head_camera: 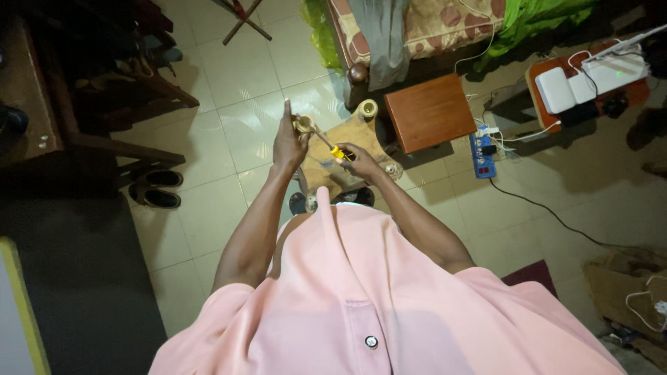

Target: The person uses a screwdriver to attach cylindrical wooden legs to a small wooden stool. They repeatedly pick up legs, align them with the stool, and tighten screws to secure each leg in place.

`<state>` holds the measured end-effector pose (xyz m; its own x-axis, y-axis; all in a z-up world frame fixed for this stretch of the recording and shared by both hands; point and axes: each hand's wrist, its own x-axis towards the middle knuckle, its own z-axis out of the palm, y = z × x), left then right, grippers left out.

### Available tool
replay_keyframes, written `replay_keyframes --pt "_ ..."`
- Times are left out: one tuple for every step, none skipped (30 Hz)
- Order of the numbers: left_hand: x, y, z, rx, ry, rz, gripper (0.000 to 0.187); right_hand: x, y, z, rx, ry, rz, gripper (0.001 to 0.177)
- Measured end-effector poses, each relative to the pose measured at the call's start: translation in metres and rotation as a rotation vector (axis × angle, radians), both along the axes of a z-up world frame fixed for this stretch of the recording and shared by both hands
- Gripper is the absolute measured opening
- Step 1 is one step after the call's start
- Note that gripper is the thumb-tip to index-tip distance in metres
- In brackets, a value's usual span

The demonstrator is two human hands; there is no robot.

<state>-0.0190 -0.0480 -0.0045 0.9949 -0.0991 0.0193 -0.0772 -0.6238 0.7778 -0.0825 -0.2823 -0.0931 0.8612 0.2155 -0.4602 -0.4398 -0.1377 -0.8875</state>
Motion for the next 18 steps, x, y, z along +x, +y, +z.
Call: replay_keyframes --pt "-0.002 0.002 -0.001 0.003 -0.008 0.015 0.099 0.0 -0.001 -0.008 0.013 -0.001 -0.014 0.046" --pt "-0.005 0.003 -0.001 0.006 -0.015 0.031 0.095 0.0 -0.001 -0.017 0.027 -0.001 -0.028 0.045" --pt "-0.009 0.004 -0.002 0.009 -0.022 0.046 0.092 0.001 -0.001 -0.025 0.04 -0.001 -0.041 0.043" --pt "-0.014 0.005 -0.001 -0.002 0.003 0.068 0.085 0.002 0.0 -0.032 0.007 0.008 -0.064 0.042" --pt "-0.02 0.007 0.0 -0.012 0.027 0.09 0.079 0.005 0.001 -0.038 -0.026 0.016 -0.087 0.042" --pt "-0.027 0.007 0.001 -0.024 0.052 0.111 0.072 0.007 0.001 -0.043 -0.061 0.025 -0.111 0.042" --pt "-0.033 0.007 0.001 -0.039 0.094 0.139 0.067 0.01 -0.001 -0.048 -0.184 0.002 -0.099 0.042" --pt "-0.038 0.006 0.002 -0.053 0.137 0.167 0.062 0.013 -0.001 -0.05 -0.306 -0.02 -0.088 0.042" --pt "-0.044 0.004 0.004 -0.067 0.18 0.194 0.058 0.015 -0.001 -0.052 -0.427 -0.042 -0.075 0.042" --pt "-0.05 0.004 0.005 -0.089 0.154 0.191 0.059 0.018 0.0 -0.055 -0.489 0.0 -0.066 0.044" --pt "-0.056 0.004 0.005 -0.11 0.128 0.188 0.06 0.02 0.001 -0.057 -0.551 0.043 -0.056 0.045" --pt "-0.06 0.002 0.006 -0.132 0.101 0.184 0.061 0.023 0.001 -0.057 -0.613 0.085 -0.047 0.047" --pt "-0.064 0.001 0.007 -0.115 0.094 0.185 0.061 0.025 0.0 -0.058 -0.64 0.093 -0.041 0.048" --pt "-0.067 -0.001 0.008 -0.098 0.087 0.187 0.061 0.027 0.0 -0.058 -0.667 0.1 -0.033 0.049" --pt "-0.07 -0.002 0.008 -0.082 0.079 0.189 0.06 0.029 0.0 -0.058 -0.693 0.108 -0.026 0.049" --pt "-0.073 -0.002 0.009 -0.089 0.09 0.188 0.061 0.032 0.001 -0.058 -0.711 0.08 -0.005 0.051" --pt "-0.075 -0.003 0.01 -0.097 0.101 0.188 0.061 0.033 0.002 -0.058 -0.729 0.052 0.015 0.054" --pt "-0.076 -0.003 0.011 -0.103 0.113 0.188 0.061 0.034 0.003 -0.058 -0.745 0.023 0.036 0.056"
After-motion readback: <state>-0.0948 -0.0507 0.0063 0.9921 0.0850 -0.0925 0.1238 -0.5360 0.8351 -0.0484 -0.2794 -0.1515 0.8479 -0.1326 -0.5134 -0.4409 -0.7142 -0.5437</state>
